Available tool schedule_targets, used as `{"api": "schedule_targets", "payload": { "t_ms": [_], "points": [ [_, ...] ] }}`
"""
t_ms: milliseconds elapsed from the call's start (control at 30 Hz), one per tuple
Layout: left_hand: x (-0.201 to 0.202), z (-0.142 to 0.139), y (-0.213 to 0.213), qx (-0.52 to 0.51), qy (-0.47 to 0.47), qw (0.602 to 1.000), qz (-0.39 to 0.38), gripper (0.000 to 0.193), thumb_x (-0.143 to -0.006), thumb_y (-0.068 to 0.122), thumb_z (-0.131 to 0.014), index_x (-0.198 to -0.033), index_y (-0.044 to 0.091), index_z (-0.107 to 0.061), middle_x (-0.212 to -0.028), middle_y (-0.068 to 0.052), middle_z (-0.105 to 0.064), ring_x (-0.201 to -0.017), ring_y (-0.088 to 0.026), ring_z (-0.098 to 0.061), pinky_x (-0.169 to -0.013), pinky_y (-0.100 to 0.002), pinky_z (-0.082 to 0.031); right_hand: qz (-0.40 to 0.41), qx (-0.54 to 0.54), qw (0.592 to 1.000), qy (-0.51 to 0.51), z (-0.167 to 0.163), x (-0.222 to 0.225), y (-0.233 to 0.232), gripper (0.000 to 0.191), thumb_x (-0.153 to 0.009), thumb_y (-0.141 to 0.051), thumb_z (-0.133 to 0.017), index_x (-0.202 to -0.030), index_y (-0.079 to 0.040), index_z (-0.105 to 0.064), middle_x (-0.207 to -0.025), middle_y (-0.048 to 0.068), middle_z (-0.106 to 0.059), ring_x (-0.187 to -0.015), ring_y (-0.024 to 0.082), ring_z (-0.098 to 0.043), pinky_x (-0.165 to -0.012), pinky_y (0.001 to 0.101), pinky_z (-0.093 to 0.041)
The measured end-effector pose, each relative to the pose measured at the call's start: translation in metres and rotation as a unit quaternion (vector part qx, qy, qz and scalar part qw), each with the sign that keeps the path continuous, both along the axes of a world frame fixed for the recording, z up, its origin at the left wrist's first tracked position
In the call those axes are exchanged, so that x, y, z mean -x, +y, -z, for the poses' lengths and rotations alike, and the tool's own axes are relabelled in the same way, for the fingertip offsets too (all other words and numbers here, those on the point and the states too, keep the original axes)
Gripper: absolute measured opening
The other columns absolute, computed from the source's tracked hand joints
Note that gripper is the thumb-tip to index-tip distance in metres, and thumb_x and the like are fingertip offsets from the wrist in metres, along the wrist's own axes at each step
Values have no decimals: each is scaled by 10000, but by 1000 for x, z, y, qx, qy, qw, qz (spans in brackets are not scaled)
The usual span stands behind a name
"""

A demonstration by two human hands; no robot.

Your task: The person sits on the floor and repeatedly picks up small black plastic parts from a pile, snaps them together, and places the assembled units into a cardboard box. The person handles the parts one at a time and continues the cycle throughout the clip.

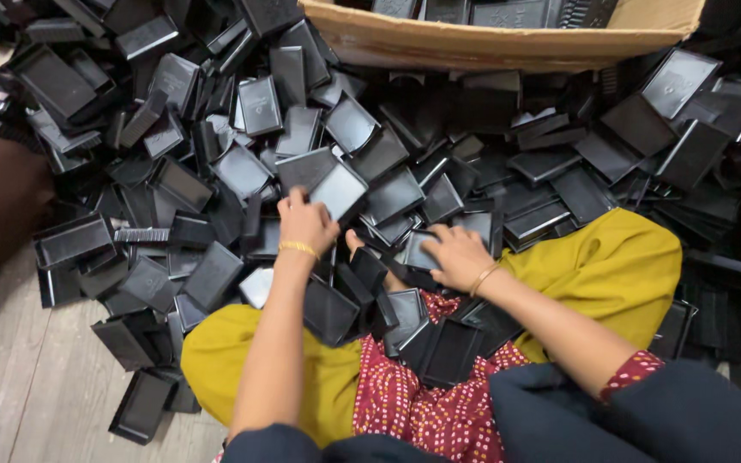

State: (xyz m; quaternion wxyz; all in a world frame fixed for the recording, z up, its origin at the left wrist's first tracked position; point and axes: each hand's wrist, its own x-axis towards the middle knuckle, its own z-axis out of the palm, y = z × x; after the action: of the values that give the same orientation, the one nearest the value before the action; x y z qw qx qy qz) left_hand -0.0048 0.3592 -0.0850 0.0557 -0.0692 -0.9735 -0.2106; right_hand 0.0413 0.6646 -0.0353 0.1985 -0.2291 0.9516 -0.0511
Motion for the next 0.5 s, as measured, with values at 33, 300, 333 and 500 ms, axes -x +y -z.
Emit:
{"api": "schedule_targets", "payload": {
  "t_ms": [33,300,333,500],
  "points": [
    [-20,-7,5,-2,-32,999,3,202,-693,232,-833,-743,60,-740,-1133,-240,-572,-1212,-458,-500,-1036,-525,-425,27,4,1000,-14,-7,2,1,734,-760,-328,-776,-1429,-260,-481,-1424,114,-515,-1270,367,-558,-1050,560,-455],
    [-93,-84,40,-228,-37,949,214,498,-791,281,-831,-1149,44,-577,-1279,-206,-560,-1172,-384,-543,-1061,-472,-462,264,723,617,-165,-59,15,-2,574,-839,-57,-728,-1343,-161,-475,-1204,104,-574,-1130,200,-584,-986,340,-502],
    [-94,-88,47,-275,-6,929,247,572,-828,300,-847,-1246,50,-549,-1253,-171,-586,-1180,-367,-551,-1081,-473,-454,239,699,658,-144,-60,10,-7,443,-869,-44,-735,-1228,-117,-485,-1203,104,-575,-1138,201,-576,-1004,338,-487],
    [-89,-91,91,-817,-12,576,31,669,-983,513,-656,-1499,143,-445,-1223,-91,-558,-1066,-205,-577,-914,-361,-521,190,564,783,-184,-58,-33,-37,302,-884,-104,-835,-979,-8,-565,-1271,47,-583,-1128,177,-618,-987,362,-548]
  ]
}}
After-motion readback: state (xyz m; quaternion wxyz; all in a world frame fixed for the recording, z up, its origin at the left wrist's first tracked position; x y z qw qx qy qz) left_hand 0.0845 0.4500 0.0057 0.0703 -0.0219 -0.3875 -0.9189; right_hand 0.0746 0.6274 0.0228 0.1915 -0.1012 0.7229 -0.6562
